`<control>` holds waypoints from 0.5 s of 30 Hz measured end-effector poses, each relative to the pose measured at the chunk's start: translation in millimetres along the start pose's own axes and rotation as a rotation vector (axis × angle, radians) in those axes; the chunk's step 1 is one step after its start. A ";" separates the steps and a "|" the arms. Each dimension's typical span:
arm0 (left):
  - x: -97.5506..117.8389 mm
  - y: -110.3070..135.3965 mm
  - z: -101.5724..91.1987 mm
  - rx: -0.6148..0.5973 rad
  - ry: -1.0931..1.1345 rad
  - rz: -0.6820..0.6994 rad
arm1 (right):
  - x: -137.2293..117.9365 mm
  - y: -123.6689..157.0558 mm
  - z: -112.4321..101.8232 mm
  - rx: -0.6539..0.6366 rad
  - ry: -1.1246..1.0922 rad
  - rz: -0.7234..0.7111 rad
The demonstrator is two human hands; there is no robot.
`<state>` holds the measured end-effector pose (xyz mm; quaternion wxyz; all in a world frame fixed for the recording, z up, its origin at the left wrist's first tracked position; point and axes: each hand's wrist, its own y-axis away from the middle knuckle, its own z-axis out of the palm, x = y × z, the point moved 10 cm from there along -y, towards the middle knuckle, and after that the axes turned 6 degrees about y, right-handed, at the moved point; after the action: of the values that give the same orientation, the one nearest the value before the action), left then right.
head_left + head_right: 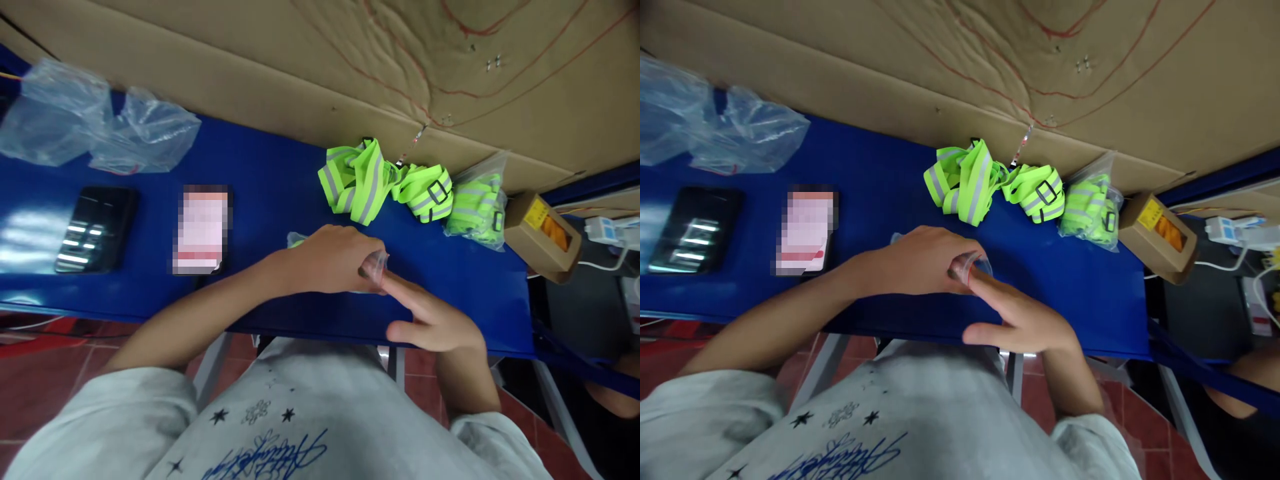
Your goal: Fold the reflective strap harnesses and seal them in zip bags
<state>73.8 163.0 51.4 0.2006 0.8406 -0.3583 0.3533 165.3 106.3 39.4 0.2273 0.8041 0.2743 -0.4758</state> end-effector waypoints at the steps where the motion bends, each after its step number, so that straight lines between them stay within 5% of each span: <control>1: -2.0 -1.3 -3.2 0.024 0.093 0.002 | -13.3 2.3 -7.0 0.070 0.140 -0.029; 4: -5.6 2.8 -19.3 0.256 0.517 0.058 | -48.1 12.1 -35.7 0.378 0.478 -0.117; 7: -13.8 12.7 -26.1 0.423 0.835 0.101 | -44.3 15.7 -59.9 0.593 0.526 -0.057; 12: -2.6 11.3 -15.9 0.130 0.988 0.262 | 2.8 -3.2 -67.5 0.532 0.034 0.028; 15: -13.6 12.3 -20.8 0.169 0.976 0.237 | 11.9 -13.3 -61.1 0.428 -0.199 0.011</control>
<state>48.6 173.4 56.3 0.2345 0.5445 -0.2858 0.7529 200.4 157.1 54.6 0.0801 0.7848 0.1390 -0.5987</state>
